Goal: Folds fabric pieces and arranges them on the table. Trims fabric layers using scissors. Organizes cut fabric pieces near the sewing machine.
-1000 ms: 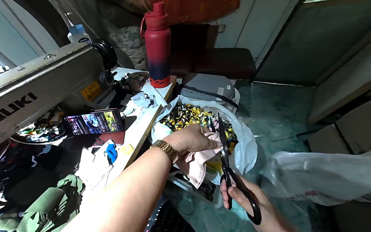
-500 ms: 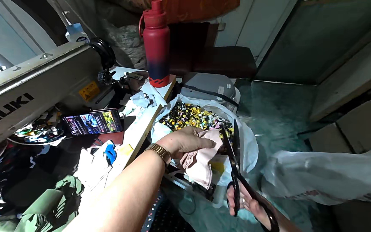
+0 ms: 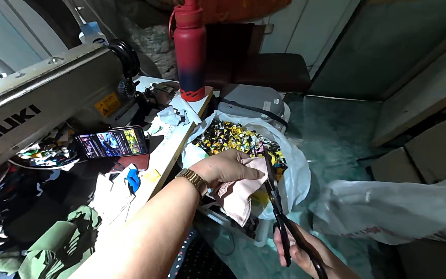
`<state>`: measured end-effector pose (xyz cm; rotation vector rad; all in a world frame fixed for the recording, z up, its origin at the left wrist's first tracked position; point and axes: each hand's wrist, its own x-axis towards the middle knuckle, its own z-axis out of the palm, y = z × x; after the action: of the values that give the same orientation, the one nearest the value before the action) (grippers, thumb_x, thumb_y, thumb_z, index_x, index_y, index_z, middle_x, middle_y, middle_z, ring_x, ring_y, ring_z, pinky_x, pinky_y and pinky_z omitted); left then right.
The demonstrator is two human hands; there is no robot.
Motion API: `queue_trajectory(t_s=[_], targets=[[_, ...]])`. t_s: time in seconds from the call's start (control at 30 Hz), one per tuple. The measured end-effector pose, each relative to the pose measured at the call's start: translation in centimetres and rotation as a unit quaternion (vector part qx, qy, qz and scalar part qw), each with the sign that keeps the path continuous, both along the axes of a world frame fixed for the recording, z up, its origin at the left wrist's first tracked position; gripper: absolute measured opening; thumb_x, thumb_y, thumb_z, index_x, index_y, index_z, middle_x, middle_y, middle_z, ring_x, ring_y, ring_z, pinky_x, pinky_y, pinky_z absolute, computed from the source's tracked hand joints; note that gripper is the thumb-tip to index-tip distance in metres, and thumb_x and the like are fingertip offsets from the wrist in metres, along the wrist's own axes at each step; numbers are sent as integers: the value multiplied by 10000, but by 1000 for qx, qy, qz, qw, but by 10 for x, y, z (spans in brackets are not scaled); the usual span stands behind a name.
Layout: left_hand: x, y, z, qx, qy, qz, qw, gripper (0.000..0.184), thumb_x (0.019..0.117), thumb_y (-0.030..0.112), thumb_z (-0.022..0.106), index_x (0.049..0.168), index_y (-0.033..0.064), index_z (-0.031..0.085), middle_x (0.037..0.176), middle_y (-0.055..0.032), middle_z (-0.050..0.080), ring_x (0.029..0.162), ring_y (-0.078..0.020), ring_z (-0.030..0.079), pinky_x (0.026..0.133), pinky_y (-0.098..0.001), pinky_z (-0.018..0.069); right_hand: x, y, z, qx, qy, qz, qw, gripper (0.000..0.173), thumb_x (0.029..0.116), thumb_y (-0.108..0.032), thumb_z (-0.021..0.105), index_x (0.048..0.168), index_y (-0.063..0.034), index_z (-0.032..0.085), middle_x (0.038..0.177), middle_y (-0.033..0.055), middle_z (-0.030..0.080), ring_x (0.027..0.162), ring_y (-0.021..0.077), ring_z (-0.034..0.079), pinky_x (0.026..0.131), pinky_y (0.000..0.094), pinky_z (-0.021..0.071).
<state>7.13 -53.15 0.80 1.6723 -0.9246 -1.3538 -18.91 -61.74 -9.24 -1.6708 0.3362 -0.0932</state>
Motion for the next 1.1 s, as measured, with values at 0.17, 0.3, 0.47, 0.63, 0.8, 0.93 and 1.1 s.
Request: queue_trajectory(t_s=[0.17, 0.3, 0.47, 0.63, 0.8, 0.93, 1.1], targets=[[3, 1, 0, -7, -11, 13, 1000, 161, 1003, 147, 662, 1079, 5, 642, 803, -53, 664, 660, -78, 633, 637, -244, 549, 0, -1, -4, 34, -24, 30, 999, 692, 893, -725, 593, 1162, -90, 532, 934, -51, 610, 824, 69, 642, 748, 279, 570], [-3, -1, 2, -7, -5, 5, 1000, 145, 1006, 141, 655, 1058, 7, 639, 787, -49, 659, 648, -73, 629, 622, -239, 545, 3, 2, -1, 32, -14, 13, 999, 697, 879, -735, 603, 1146, -95, 533, 922, -60, 603, 812, 65, 641, 746, 277, 572], [-3, -1, 6, -14, 8, -4, 1000, 149, 1019, 130, 633, 1093, 0, 627, 805, -53, 659, 659, -70, 634, 632, -232, 550, 5, 1, -8, 60, -46, -21, 997, 636, 852, -737, 631, 1069, -140, 590, 840, -67, 635, 704, 81, 647, 640, 268, 576], [0, -1, 6, -35, 13, -7, 999, 166, 1036, 151, 608, 1086, -5, 629, 802, -57, 664, 667, -74, 641, 645, -240, 558, 3, 7, 2, 61, -55, -64, 995, 408, 895, -563, 703, 992, -175, 623, 778, -98, 653, 629, 54, 639, 589, 241, 568], [-1, -3, 1, -37, -6, 3, 999, 190, 1048, 176, 593, 1101, -3, 633, 816, -56, 652, 675, -73, 626, 651, -242, 547, 2, 16, 10, 35, -17, -97, 995, 228, 926, -358, 689, 943, -139, 625, 705, -72, 649, 579, 78, 638, 566, 259, 568], [-2, -4, -1, -20, -59, -9, 998, 197, 1032, 176, 625, 1129, 5, 638, 858, -72, 658, 708, -88, 619, 685, -271, 539, 5, 11, 4, 5, -14, -49, 999, 398, 941, -475, 678, 1041, -97, 608, 802, -63, 657, 673, 80, 666, 636, 276, 592], [-7, -4, 3, -25, -67, -23, 997, 202, 1033, 174, 623, 1134, 2, 657, 870, -73, 665, 720, -85, 621, 693, -271, 539, 14, -1, -16, 41, -59, -33, 997, 657, 831, -758, 637, 1063, -145, 592, 842, -68, 641, 702, 81, 658, 641, 273, 592]])
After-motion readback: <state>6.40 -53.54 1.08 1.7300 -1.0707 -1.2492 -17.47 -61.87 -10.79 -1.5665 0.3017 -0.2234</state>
